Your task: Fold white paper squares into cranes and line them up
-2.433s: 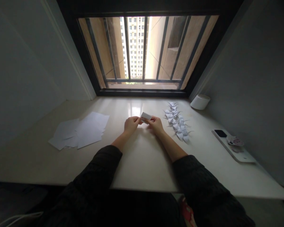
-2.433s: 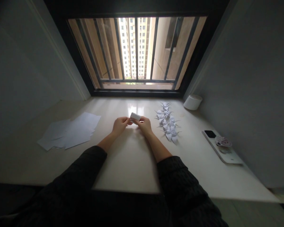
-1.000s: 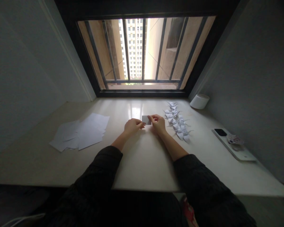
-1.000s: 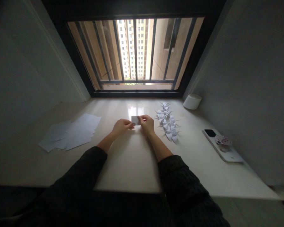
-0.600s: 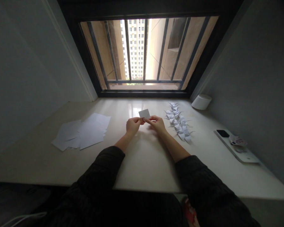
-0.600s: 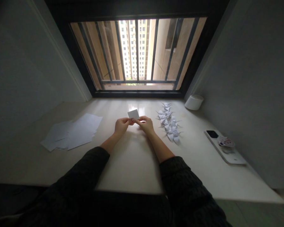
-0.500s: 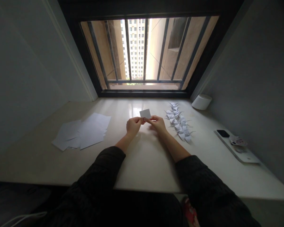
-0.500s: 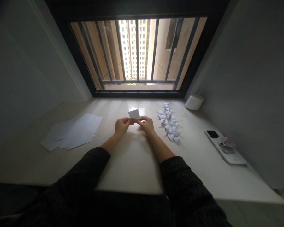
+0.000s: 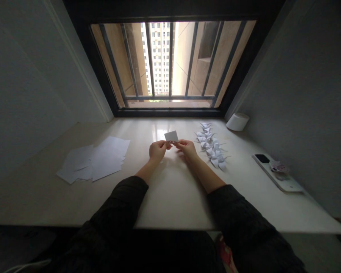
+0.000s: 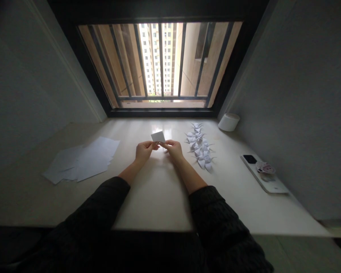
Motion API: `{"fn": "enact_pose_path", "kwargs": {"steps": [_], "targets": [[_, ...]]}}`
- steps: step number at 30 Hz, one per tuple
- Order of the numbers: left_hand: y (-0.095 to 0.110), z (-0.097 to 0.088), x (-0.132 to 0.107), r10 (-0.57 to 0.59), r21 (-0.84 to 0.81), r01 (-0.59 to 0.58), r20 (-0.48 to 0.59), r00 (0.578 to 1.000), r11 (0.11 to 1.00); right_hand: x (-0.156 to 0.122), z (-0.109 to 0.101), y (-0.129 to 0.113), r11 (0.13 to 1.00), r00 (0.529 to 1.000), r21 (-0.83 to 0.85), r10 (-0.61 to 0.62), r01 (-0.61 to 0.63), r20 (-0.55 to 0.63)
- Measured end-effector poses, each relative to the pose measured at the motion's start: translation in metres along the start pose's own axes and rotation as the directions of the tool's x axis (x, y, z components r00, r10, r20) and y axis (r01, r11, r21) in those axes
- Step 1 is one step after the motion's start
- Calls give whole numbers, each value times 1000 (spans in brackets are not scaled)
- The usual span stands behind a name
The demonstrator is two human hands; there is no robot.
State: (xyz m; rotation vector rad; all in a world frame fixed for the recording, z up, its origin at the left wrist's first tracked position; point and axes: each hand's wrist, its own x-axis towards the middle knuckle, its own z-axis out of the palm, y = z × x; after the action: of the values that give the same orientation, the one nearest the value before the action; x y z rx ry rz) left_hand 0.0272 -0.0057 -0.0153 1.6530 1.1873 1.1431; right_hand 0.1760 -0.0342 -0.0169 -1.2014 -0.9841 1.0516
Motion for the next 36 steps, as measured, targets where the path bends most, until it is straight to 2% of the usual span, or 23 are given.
{"fn": "enact_pose_path", "kwargs": {"steps": [7,12,16,18,21,24,26,29,32,36], "targets": [[3,1,1,-123,-148,126,32,992,981,7,-4,6,996,994,84,-48,40,99],[9,2,0,-153,-173,160,54,987,972,7,-2,7,998,999,45,-42,42,0],[13,3,-2,-153,-175,161,57,987,971,6,1,9,988,985,-11,-157,156,-74],[13,2,-2,-145,-162,151,48,988,975,6,3,10,982,978,17,-185,188,-94],[11,-2,-2,-89,-42,90,14,996,995,5,5,10,978,985,133,-155,163,-74],[11,-5,-5,7,198,-11,20,1000,980,2,7,7,976,988,154,-156,156,-10],[14,-7,-8,85,383,-99,54,995,918,-1,8,5,984,989,107,-144,141,22],[18,-8,-11,193,582,-241,144,971,777,-3,7,1,997,996,30,-68,66,62],[22,-8,-12,250,646,-330,216,944,688,-4,4,-1,999,995,22,-47,45,86],[23,-9,-11,255,671,-344,232,939,657,-2,1,0,997,996,26,-79,78,48]]}}
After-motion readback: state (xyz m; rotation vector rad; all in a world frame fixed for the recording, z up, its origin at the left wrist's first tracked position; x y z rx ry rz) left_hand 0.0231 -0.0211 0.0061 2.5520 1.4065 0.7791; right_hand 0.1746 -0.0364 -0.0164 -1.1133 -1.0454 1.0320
